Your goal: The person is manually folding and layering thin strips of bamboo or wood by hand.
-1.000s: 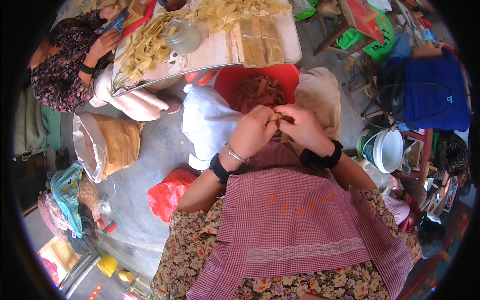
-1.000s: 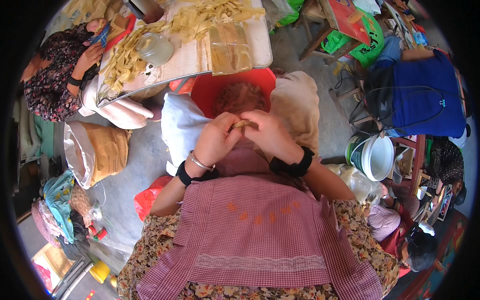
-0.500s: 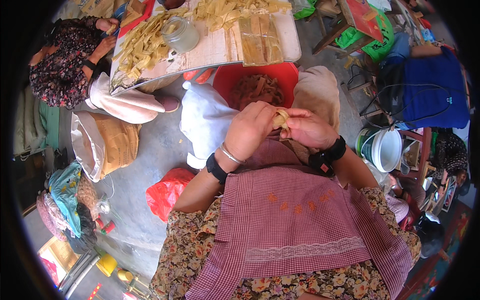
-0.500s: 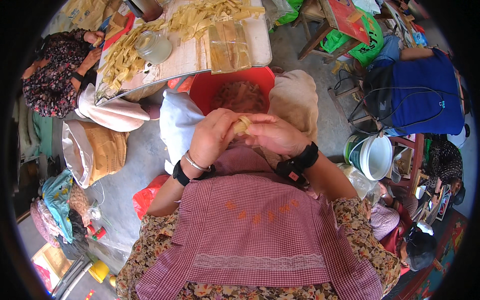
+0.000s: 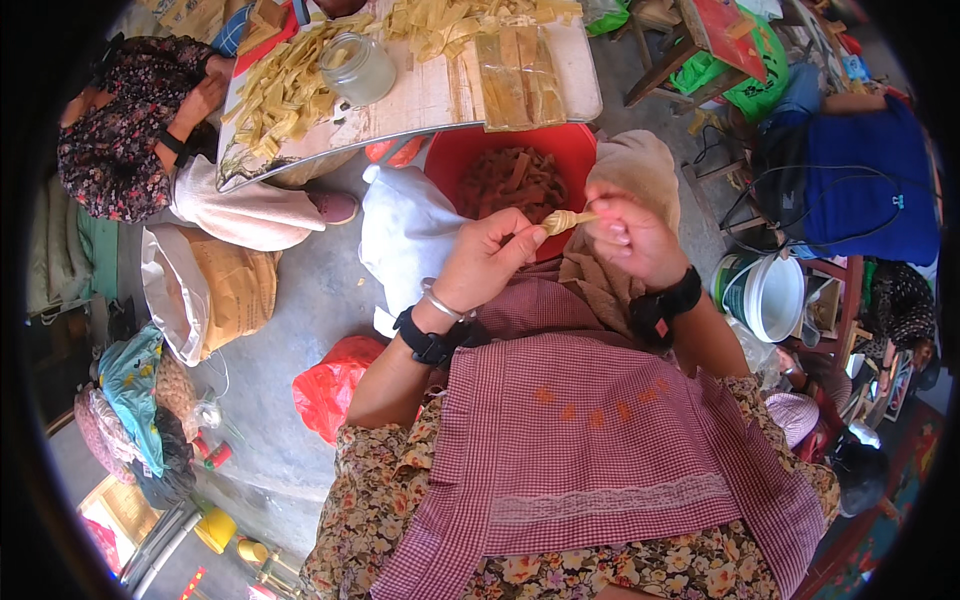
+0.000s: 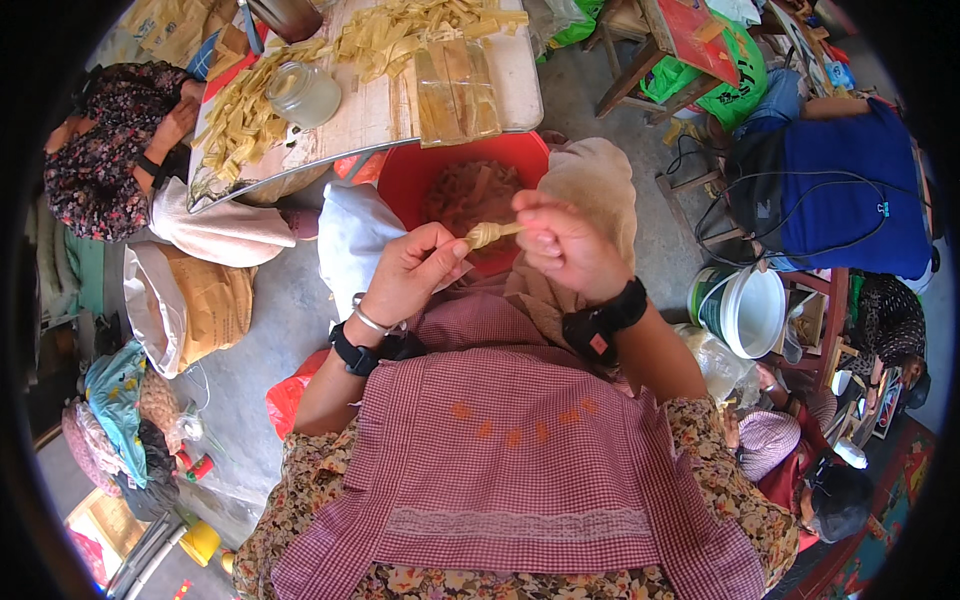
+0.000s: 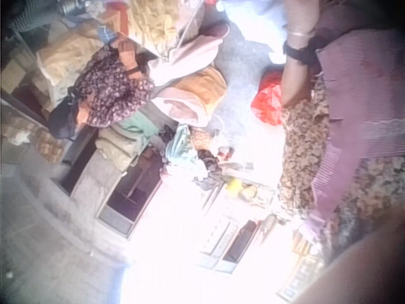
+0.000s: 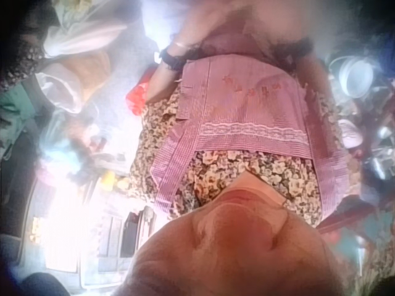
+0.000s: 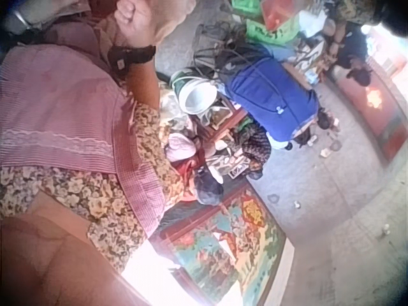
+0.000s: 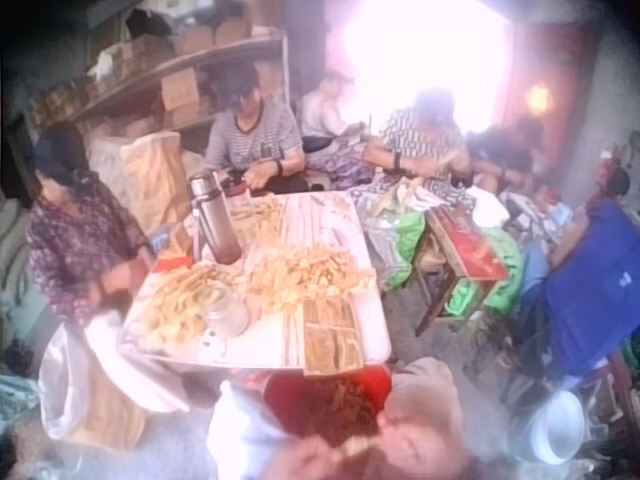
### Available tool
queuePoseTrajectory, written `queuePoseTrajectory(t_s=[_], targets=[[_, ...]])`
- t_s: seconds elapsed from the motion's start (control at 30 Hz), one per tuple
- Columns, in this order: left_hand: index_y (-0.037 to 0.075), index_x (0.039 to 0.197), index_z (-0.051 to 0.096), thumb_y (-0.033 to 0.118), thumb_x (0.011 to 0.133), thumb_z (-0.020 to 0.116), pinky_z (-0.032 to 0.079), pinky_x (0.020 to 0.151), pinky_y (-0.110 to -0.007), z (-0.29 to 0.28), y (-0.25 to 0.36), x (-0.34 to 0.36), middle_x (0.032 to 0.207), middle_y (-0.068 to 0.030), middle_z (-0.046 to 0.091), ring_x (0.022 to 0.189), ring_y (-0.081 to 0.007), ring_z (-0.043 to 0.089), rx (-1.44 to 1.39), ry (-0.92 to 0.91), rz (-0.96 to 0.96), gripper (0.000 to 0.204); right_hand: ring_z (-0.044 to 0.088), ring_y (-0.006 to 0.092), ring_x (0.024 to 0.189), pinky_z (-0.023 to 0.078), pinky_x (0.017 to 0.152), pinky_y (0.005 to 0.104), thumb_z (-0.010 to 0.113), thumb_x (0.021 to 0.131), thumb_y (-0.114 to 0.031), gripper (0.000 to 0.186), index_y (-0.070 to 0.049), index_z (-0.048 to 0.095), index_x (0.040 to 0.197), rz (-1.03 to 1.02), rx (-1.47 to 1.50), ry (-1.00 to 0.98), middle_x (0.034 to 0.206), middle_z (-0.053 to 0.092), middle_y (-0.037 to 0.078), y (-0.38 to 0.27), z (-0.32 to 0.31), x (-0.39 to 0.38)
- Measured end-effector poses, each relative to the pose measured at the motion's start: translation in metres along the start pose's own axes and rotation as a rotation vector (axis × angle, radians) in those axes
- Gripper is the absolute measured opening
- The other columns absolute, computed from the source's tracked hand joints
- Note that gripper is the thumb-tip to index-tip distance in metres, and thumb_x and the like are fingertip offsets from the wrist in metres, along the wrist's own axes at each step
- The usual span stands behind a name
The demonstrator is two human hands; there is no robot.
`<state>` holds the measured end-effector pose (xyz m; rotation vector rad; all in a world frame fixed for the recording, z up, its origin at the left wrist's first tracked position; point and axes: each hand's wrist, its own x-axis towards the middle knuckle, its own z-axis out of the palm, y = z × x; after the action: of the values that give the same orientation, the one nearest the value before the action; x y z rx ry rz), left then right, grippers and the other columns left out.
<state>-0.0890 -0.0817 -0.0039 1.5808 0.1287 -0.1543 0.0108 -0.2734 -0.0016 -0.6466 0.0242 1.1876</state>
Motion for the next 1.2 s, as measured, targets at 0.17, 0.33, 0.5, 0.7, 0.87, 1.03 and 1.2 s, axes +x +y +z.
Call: queuePoseTrajectory(t_s=[0.17,0.33,0.5,0.7,0.87,1.03,1.2], targets=[[0.004,0.075,0.052,0.02,0.09,0.051,0.04,0.055,-0.017,-0.001,0.012,-0.004,0.07,0.0013,0.055,0.061,-0.0033,0.048,-0.062,-0.083,-0.014,0.022,0.034,0.0017,0.043,0.027,0.038,0.0168,0.048,0.084,-0.005,0.006,-0.008,0.051,0.089,-0.018,0.003,0.103,0.055,0.038,-0.007,-0.006,0.001,0.003],[0.004,0.089,0.049,0.032,0.093,0.04,0.046,0.058,-0.021,-0.011,0.009,0.007,0.082,-0.0061,0.059,0.066,-0.0113,0.056,-0.33,0.043,-0.128,0.03,0.034,0.0016,0.044,0.026,0.039,0.0168,0.049,0.083,-0.006,0.005,-0.007,0.052,0.088,-0.017,-0.119,0.054,0.056,0.038,-0.007,-0.005,0.008,0.009],[0.005,0.098,0.046,0.027,0.091,0.048,0.05,0.061,-0.025,-0.014,0.011,0.009,0.083,-0.011,0.061,0.073,-0.016,0.061,-0.733,-0.226,-0.331,0.023,0.033,0.0006,0.047,0.025,0.041,0.0165,0.052,0.082,-0.007,0.006,-0.006,0.054,0.088,-0.01,-0.295,0.094,0.059,0.04,-0.007,-0.002,0.018,0.016],[0.006,0.09,0.05,0.017,0.087,0.053,0.048,0.056,-0.023,-0.012,0.006,0.011,0.077,-0.0072,0.06,0.063,-0.0124,0.057,-0.758,-0.16,-0.348,0.011,0.033,0.0006,0.048,0.024,0.041,0.0159,0.052,0.082,-0.005,0.006,-0.006,0.054,0.087,-0.005,-0.337,0.098,0.06,0.041,-0.006,0.002,0.025,0.023],[0.006,0.085,0.05,0.008,0.084,0.052,0.043,0.051,-0.022,-0.013,0.002,0.017,0.067,-0.0043,0.056,0.054,-0.0108,0.051,-0.81,-0.092,-0.324,0.002,0.033,0.0005,0.048,0.023,0.04,0.0154,0.052,0.081,-0.004,0.005,-0.005,0.054,0.086,-0.046,-0.252,0.052,0.06,0.041,-0.006,-0.004,0.018,0.027],[0.006,0.082,0.05,0.005,0.081,0.054,0.041,0.047,-0.021,-0.031,0.013,0.028,0.067,-0.0022,0.057,0.055,-0.0092,0.052,-0.757,-0.076,-0.243,0.004,0.032,0.0001,0.048,0.024,0.039,0.0153,0.052,0.08,-0.003,0.006,-0.005,0.052,0.086,-0.104,-0.258,0.035,0.061,0.041,-0.005,-0.02,0.022,0.031],[0.005,0.083,0.049,0.005,0.084,0.053,0.04,0.049,-0.02,-0.045,0.024,0.061,0.069,-0.0015,0.055,0.058,-0.0055,0.05,-0.213,0.02,0.001,0.003,0.045,0.0036,0.055,0.038,0.046,0.0175,0.052,0.084,-0.008,0.014,-0.002,0.051,0.097,-0.362,-0.829,0.156,0.068,0.049,-0.001,-0.047,0.034,0.054]])
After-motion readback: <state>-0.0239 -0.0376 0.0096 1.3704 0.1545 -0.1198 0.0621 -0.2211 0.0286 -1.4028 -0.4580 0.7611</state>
